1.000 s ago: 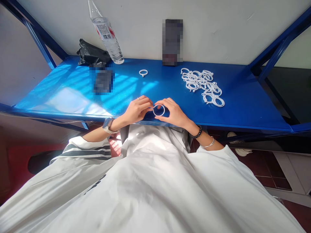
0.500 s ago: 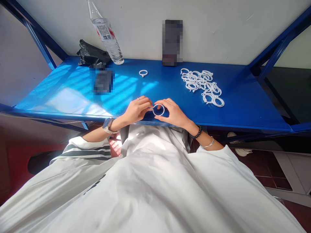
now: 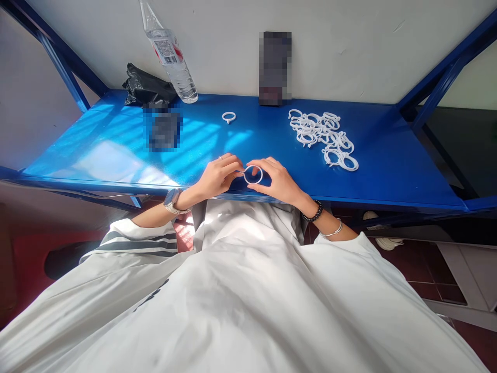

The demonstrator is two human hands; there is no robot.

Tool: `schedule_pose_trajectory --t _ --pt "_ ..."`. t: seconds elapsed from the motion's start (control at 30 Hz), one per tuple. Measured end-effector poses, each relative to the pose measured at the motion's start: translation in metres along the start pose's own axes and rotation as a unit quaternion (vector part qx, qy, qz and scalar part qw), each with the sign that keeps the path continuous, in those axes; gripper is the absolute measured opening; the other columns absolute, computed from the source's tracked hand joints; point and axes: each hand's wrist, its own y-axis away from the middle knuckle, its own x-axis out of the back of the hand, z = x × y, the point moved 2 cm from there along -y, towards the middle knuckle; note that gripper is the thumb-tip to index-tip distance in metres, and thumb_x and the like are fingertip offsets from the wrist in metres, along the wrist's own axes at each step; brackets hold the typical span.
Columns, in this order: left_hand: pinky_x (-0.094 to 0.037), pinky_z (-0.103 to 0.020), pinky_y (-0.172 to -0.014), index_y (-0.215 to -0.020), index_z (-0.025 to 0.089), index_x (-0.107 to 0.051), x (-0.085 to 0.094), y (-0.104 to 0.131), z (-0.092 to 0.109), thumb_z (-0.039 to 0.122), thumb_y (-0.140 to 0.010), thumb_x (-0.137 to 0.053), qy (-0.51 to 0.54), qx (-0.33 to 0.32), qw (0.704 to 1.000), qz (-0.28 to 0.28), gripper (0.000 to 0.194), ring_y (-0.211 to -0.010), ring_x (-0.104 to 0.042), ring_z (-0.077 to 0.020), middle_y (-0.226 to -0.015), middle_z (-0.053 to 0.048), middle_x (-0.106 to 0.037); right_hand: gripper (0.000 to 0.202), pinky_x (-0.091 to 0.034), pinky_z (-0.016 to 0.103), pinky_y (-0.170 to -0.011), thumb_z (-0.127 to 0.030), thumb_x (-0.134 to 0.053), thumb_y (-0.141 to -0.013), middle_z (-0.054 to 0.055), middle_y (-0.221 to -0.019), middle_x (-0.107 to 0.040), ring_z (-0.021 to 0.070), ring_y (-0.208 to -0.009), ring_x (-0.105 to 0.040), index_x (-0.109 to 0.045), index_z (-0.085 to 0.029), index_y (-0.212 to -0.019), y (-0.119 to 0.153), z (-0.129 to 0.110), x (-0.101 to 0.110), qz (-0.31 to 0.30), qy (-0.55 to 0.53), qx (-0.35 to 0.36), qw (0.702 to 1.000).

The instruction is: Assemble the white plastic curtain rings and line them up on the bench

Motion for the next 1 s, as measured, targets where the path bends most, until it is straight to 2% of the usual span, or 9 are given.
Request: schedule_pose_trajectory --t 0.4,0.7,1.0 --pt "-0.046 -0.031 -0.074 -0.102 0.019 -0.059 0.001 -0.0004 -0.0023 0.025 -0.105 -0.039 0.061 0.036 0.997 -0.021 0.02 -0.088 -0.058 -0.0206 -0.1 -0.009 -0.065 0.041 -0.05 0.046 -0.093 -0.054 -0.066 -0.092 0.005 -0.095 -0.073 0.0282 -0.094 -0.063 -0.065 -0.028 -0.123 0.0004 0.0049 -0.0005 0.026 0.006 0.006 1.0" --pt "-0.049 -0.033 -0.077 -0.107 0.019 -0.06 0.0031 -0.0019 0.0001 0.027 -0.104 -0.043 0.101 0.052 0.993 -0.01 0.019 -0.09 -0.061 -0.0203 -0.099 -0.009 -0.067 0.044 -0.052 0.048 -0.092 -0.061 -0.068 -0.088 0.005 -0.091 -0.072 0.0295 -0.093 -0.064 -0.068 -0.03 -0.119 0.0009 0.0031 0.0018 0.043 0.0 -0.013 0.999" --pt "-0.051 -0.032 -0.077 -0.113 0.017 -0.059 0.0045 -0.0029 0.0025 0.037 -0.106 -0.042 0.104 0.059 0.993 -0.019 0.027 -0.092 -0.063 -0.0206 -0.1 -0.01 -0.068 0.043 -0.053 0.046 -0.091 -0.054 -0.072 -0.087 0.005 -0.092 -0.073 0.0291 -0.094 -0.065 -0.066 -0.027 -0.12 0.0008 0.002 0.0021 0.062 0.0 -0.009 0.998"
